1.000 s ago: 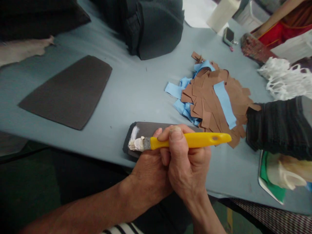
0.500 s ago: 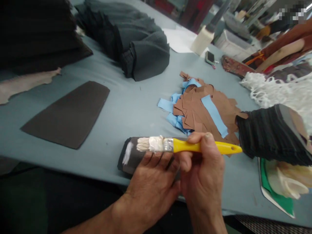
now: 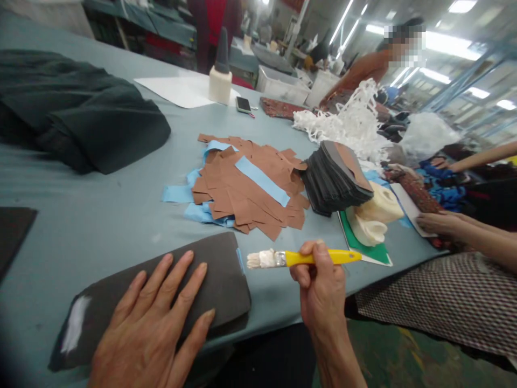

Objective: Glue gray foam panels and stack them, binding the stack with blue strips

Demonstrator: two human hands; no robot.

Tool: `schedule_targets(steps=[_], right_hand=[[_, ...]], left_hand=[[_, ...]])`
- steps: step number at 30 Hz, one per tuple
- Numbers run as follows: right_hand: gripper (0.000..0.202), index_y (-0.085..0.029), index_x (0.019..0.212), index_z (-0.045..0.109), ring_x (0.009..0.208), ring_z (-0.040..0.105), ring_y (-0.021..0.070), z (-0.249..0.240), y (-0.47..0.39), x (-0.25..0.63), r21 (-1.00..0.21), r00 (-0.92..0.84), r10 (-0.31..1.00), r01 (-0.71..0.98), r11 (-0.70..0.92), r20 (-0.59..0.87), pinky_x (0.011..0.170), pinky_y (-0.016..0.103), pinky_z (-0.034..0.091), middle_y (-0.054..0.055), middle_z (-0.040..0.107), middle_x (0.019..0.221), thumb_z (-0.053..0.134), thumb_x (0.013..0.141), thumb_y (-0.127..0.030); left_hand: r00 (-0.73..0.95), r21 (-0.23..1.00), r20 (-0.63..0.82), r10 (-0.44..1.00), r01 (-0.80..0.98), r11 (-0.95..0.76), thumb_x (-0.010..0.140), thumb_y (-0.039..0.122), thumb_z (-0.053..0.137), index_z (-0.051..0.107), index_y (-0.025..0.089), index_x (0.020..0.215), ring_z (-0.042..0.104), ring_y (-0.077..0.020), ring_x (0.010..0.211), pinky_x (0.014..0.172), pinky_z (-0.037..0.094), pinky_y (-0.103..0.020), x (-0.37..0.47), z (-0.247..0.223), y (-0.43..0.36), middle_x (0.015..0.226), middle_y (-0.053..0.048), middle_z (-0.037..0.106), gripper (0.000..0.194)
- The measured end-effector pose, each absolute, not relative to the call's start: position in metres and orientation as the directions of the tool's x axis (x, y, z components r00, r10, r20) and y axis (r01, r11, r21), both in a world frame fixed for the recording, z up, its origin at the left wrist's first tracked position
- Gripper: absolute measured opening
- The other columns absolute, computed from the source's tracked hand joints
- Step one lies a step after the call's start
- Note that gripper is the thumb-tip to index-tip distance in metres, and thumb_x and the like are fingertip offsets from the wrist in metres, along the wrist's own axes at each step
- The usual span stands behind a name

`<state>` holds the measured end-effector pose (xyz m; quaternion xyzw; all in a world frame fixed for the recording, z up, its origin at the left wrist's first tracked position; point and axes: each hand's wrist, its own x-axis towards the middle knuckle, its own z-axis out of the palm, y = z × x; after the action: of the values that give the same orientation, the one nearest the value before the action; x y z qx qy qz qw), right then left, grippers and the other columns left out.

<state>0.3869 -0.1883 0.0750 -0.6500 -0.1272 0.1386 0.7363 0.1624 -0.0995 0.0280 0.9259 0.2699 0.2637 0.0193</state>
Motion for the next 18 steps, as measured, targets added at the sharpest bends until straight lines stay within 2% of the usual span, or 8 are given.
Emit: schedule_targets(steps=[3,6,12,15,18], right_hand=[[0.051,-0.021,0.075,0.063,0.038,0.031,0.0058,0.063,-0.191,0.388,-0.992,0.922,0.387,-0.043,0.117,0.006,0.043,0.019,0.029,-0.011,0.036,0.04,0.083,0.081,-0.067],[0.049,-0.021,0.077,0.064,0.039,0.035,0.0074,0.055,-0.189,0.391,-0.993,0.898,0.44,-0.051,0.108,0.002,0.042,0.02,0.027,-0.009,0.038,0.042,0.077,0.087,-0.067],[0.054,-0.02,0.075,0.065,0.038,0.036,0.0071,0.047,-0.18,0.382,-0.996,0.827,0.562,-0.058,0.063,-0.013,0.04,0.02,0.027,-0.009,0.039,0.045,0.073,0.09,-0.07],[0.054,-0.019,0.077,0.066,0.039,0.035,0.0069,0.049,-0.174,0.374,-0.999,0.814,0.581,-0.028,0.021,-0.01,0.041,0.02,0.027,-0.008,0.041,0.046,0.069,0.094,-0.07],[0.051,-0.018,0.076,0.066,0.042,0.04,0.0082,0.052,-0.173,0.376,-1.0,0.817,0.577,0.026,-0.016,0.012,0.043,0.021,0.031,-0.006,0.045,0.046,0.072,0.093,-0.066]], left_hand=[[0.763,0.058,0.474,0.44,0.471,-0.88,0.097,0.038,0.055,0.063,0.012,0.147,0.052,-0.0412,0.144,0.125,0.025,-0.051,0.159,0.025,-0.096,0.157,-0.02,0.059,0.056],[0.78,0.0,0.475,0.407,0.462,-0.887,0.094,0.038,0.058,0.061,0.011,0.147,0.051,-0.0405,0.143,0.129,0.021,-0.05,0.157,0.023,-0.093,0.157,-0.021,0.058,0.059],[0.798,0.003,0.437,0.416,0.46,-0.888,0.094,0.039,0.058,0.054,0.014,0.154,0.045,-0.0356,0.15,0.135,0.012,-0.045,0.152,0.022,-0.091,0.164,-0.017,0.052,0.065],[0.808,0.025,0.401,0.432,0.462,-0.887,0.095,0.042,0.058,0.052,0.017,0.157,0.042,-0.0337,0.153,0.136,0.011,-0.044,0.15,0.022,-0.091,0.167,-0.014,0.049,0.068],[0.807,0.002,0.422,0.412,0.454,-0.891,0.094,0.039,0.059,0.055,0.014,0.154,0.044,-0.0348,0.151,0.136,0.012,-0.045,0.151,0.021,-0.091,0.163,-0.017,0.054,0.065]])
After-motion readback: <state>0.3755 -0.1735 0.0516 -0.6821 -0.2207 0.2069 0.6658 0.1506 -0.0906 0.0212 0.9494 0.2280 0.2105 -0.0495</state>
